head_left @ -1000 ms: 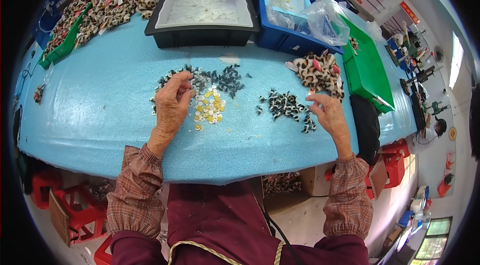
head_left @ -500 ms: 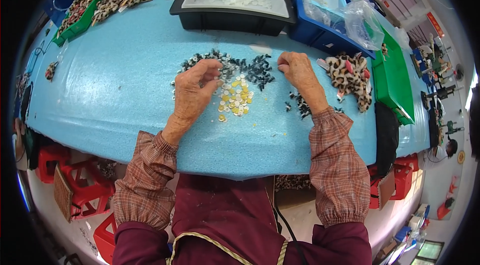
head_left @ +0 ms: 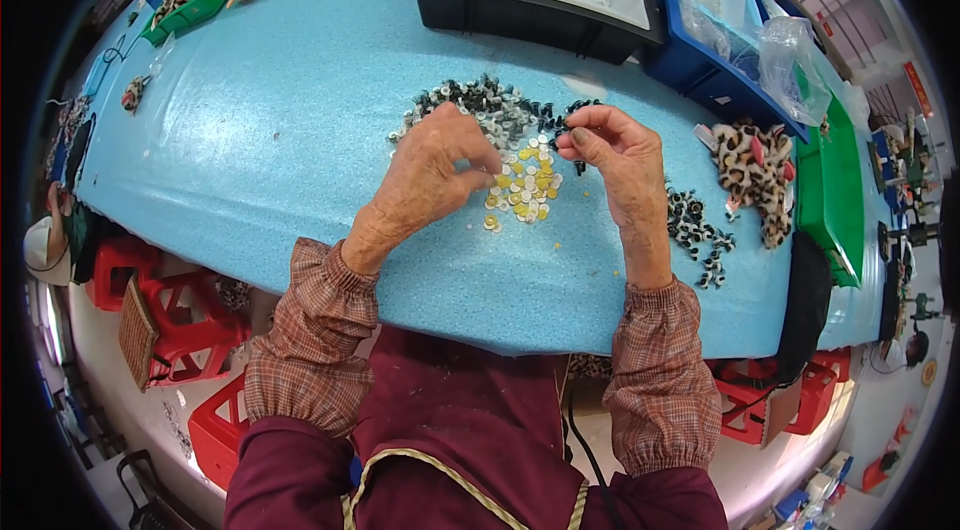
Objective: The person sorts and assembles small decorative plastic components by hand at a workshop table, placing them into sorting bins.
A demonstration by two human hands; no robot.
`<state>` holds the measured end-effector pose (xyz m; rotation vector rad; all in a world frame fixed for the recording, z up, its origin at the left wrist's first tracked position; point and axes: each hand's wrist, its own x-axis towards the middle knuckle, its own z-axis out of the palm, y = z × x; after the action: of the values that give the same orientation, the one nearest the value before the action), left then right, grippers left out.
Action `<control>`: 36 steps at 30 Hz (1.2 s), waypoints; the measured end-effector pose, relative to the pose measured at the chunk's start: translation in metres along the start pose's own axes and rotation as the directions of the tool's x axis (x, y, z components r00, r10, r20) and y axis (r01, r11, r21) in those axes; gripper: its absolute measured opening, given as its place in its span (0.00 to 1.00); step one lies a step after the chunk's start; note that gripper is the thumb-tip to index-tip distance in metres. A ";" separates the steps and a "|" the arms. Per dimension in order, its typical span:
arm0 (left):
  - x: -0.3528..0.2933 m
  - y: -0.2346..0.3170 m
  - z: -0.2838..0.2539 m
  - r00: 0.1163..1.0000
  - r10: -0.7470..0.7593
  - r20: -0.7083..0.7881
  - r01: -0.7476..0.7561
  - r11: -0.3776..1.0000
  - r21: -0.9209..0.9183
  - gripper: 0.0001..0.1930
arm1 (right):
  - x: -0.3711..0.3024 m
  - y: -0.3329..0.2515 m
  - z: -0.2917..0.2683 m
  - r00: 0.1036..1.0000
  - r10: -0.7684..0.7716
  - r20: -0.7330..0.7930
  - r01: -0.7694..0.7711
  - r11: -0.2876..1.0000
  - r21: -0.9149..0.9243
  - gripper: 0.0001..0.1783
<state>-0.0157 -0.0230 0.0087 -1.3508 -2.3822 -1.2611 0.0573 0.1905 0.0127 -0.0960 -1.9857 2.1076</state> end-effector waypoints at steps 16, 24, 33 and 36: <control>-0.004 0.002 0.008 0.976 -0.005 0.217 0.013 0.999 -0.037 0.07 | 0.003 0.010 -0.001 1.000 0.015 -0.022 -0.014 0.999 0.049 0.07; -0.002 0.008 0.003 0.880 -0.439 0.179 0.431 0.581 -0.691 0.03 | -0.011 0.002 0.014 0.985 0.045 0.168 -0.086 0.965 0.248 0.04; -0.003 0.005 0.012 0.821 -0.561 0.106 0.468 0.554 -0.688 0.02 | -0.013 -0.002 0.026 0.966 0.131 0.223 -0.144 0.988 0.046 0.03; 0.003 0.003 0.006 0.801 -0.598 -0.009 0.434 0.592 -0.679 0.02 | -0.013 -0.011 0.027 0.969 0.108 0.221 -0.096 0.993 -0.066 0.03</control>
<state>-0.0137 -0.0155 0.0079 -0.4700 -2.3141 -2.4385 0.0657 0.1615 0.0236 0.0336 -2.2111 2.2147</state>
